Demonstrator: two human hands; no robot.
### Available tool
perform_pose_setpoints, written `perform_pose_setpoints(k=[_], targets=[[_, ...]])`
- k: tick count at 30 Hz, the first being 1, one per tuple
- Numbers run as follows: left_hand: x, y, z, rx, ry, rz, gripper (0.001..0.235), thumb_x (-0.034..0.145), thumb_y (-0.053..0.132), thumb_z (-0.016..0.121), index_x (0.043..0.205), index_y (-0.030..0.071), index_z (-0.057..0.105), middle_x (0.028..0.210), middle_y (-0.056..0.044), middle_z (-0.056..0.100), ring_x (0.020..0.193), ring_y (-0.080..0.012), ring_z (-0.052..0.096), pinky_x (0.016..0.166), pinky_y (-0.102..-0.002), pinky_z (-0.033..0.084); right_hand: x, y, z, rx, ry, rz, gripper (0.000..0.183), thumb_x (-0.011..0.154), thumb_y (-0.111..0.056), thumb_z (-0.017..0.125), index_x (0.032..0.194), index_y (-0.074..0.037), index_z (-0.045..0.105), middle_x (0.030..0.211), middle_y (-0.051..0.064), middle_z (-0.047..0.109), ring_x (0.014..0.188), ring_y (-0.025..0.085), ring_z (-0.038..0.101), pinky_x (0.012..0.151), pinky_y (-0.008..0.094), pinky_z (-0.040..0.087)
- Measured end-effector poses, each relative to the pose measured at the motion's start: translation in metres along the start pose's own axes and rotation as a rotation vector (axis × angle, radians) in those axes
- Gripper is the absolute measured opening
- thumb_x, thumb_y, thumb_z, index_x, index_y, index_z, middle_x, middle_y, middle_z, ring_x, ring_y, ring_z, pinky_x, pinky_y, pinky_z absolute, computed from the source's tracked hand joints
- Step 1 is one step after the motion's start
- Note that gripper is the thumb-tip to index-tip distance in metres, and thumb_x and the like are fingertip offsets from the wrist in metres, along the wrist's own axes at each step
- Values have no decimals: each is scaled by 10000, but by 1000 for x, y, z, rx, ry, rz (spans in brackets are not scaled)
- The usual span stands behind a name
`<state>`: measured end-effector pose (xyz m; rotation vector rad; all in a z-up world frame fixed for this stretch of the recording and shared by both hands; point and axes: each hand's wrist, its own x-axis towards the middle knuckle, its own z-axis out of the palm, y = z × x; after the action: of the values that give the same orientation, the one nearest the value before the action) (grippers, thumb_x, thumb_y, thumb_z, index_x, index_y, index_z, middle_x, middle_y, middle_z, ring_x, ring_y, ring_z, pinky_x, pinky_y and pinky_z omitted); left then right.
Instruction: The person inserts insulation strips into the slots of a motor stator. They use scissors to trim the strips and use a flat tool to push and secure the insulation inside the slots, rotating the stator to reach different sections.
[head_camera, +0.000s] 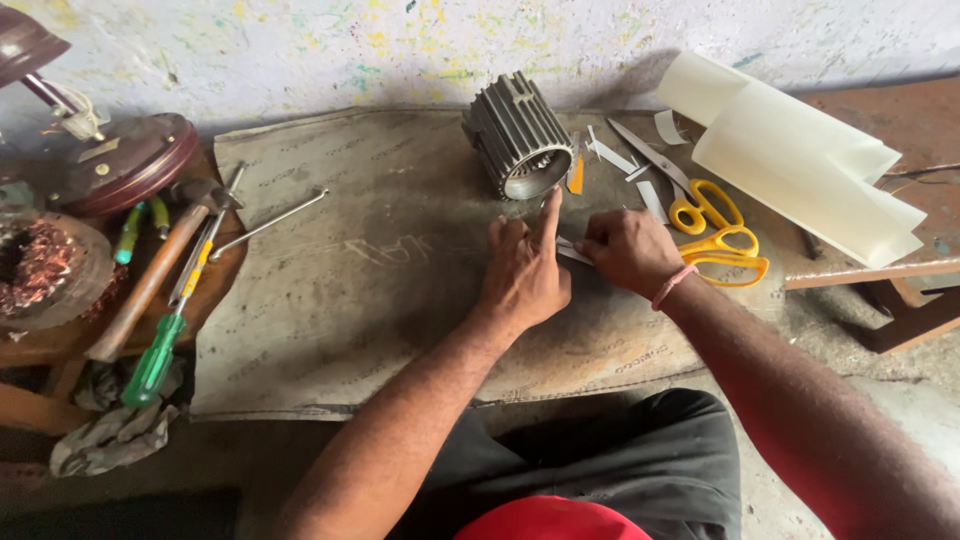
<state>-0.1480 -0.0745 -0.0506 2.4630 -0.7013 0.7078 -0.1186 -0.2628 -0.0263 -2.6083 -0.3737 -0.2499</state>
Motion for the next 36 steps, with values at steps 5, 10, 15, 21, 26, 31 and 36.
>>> perform_pose_setpoints(k=[5,10,15,21,26,31,36], targets=[[0,-3,1,-27,-7,-12,1041,719,91,701,1588,-47,145,1070,-225,659,1044,-381,561,1124,-609,291,4,0,0,-13,-2,-22,273,835,-342,793,817,-73,751,719,135,720,691,349,706,647,451,539],[0,-2,0,-18,-45,-1,1004,738,96,693,1567,-91,159,1032,-218,654,1060,-382,563,1140,-606,291,-2,0,-2,115,136,-59,246,824,-311,787,848,-72,738,772,145,712,695,345,712,646,442,553],[2,-1,0,-36,-32,-10,1000,701,85,688,1553,-104,199,1037,-245,652,1039,-386,558,1122,-586,302,-2,-4,5,-3,95,-123,227,820,-289,795,811,-74,723,839,134,715,786,391,692,688,492,535],[7,-1,1,-51,-40,-32,943,697,82,683,1525,-83,264,1014,-221,662,1006,-367,575,1072,-553,336,-1,-8,8,-77,97,-103,204,839,-286,767,837,-91,707,905,123,709,827,401,691,711,501,544],[8,-1,4,-56,-46,-39,953,695,82,680,1534,-78,257,990,-205,671,1013,-370,580,1047,-550,343,-5,-11,12,-114,152,-54,158,847,-242,741,838,-87,710,919,132,720,834,403,695,719,507,546],[7,-1,0,-55,-29,-63,984,713,99,664,1555,-88,190,983,-206,685,1066,-387,585,1107,-612,290,-2,-5,8,-18,148,-11,205,851,-277,760,831,-80,708,865,154,722,823,390,701,732,493,549],[1,-1,-2,-43,-85,-144,1002,749,118,655,1587,-83,143,964,-225,680,1052,-393,584,1132,-659,239,-6,-2,5,54,174,-129,246,843,-305,772,855,-68,709,869,165,706,818,393,691,720,484,545]])
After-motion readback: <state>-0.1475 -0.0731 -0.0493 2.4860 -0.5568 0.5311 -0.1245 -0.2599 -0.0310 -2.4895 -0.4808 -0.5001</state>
